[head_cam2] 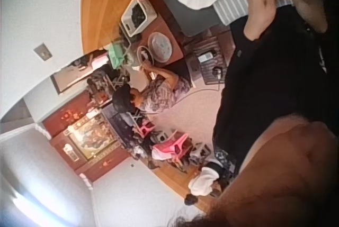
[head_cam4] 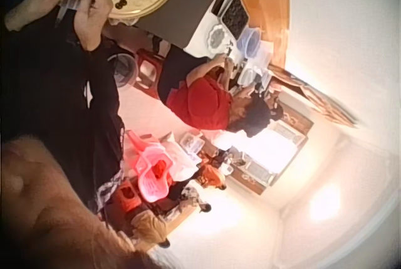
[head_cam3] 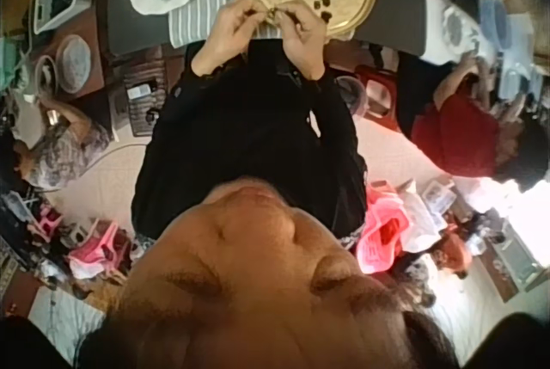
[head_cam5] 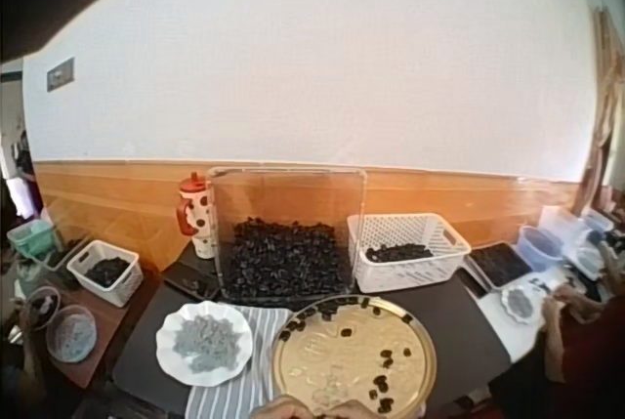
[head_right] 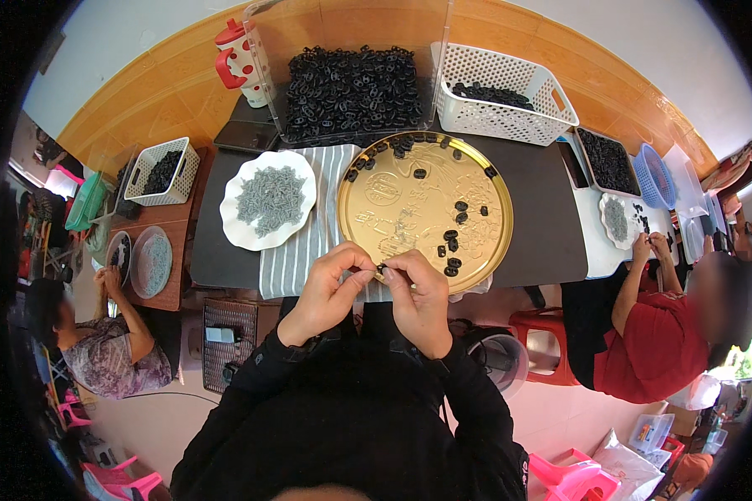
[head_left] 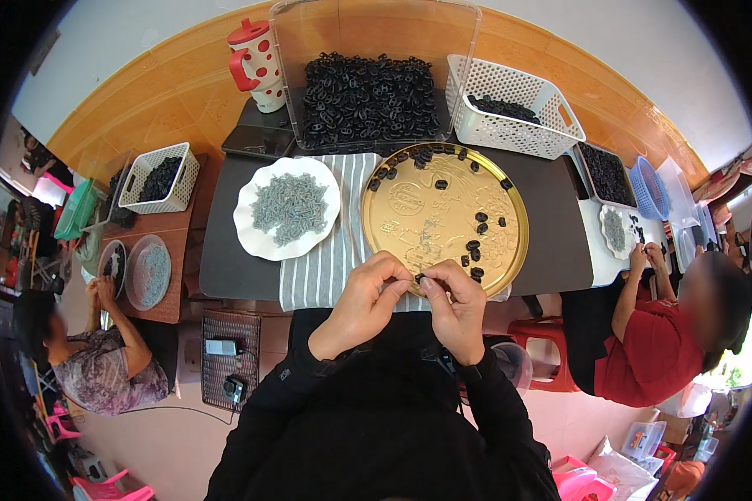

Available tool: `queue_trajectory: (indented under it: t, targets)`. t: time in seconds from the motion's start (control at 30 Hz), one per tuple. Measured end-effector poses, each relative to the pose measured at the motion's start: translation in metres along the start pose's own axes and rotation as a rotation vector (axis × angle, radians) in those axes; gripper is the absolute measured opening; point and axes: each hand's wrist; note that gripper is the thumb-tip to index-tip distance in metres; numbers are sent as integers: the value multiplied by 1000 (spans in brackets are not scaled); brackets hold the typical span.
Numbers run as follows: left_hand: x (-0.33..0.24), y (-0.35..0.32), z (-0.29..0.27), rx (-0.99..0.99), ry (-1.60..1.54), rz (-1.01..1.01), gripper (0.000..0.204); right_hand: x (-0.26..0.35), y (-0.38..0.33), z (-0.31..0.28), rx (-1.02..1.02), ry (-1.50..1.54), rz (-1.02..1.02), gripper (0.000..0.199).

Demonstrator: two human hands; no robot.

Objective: The person picks up a black plastic piece and a metal pin by hand, inserts the pin into the piece, and places the assembled unit onto a gold tray, repeating the process.

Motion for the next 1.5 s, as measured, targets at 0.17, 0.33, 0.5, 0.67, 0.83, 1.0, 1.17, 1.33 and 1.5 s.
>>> queue_trajectory:
  t: [0.17, 0.33, 0.5, 0.67, 0.83, 1.0, 1.17, 1.33, 1.5]
  targets:
    - [-3, 0, -3, 15, -12, -6, 1, 8, 3, 0, 35, -176, -117, 9]
    - [-1, -4, -1, 29, 93, -11, 1, 3, 5, -3, 71, -328, -270, 9]
    - [-2, -5, 0, -9, 92, 50, 8, 0, 0, -1, 83, -216, -135, 7]
    - [-5, -4, 2, -17, -107, -25, 22, -8, -7, 8, -93, 161, 73, 7]
    - [13, -12, 17, -150, -456, -176, 17, -4, -14, 18, -159, 242, 88, 10]
    - [19, -17, 22, -287, -651, -176, 13, -5, -24, 32, -216, 296, 62, 11]
    - [22, -17, 14, -275, -741, -320, 9, 2, -7, -8, -22, -162, -56, 10]
    - [12, -14, 0, -234, -637, -299, 7, -8, 33, -79, -86, -776, -173, 5]
    - [18, -15, 0, -226, -608, -338, 6, -11, 34, -99, 109, -936, -101, 5]
Point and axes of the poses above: each hand's wrist, its own y-axis towards the middle knuckle, its own z-axis out of the palm, x = y × z, and after that the axes turned 3 degrees about z, right-handed
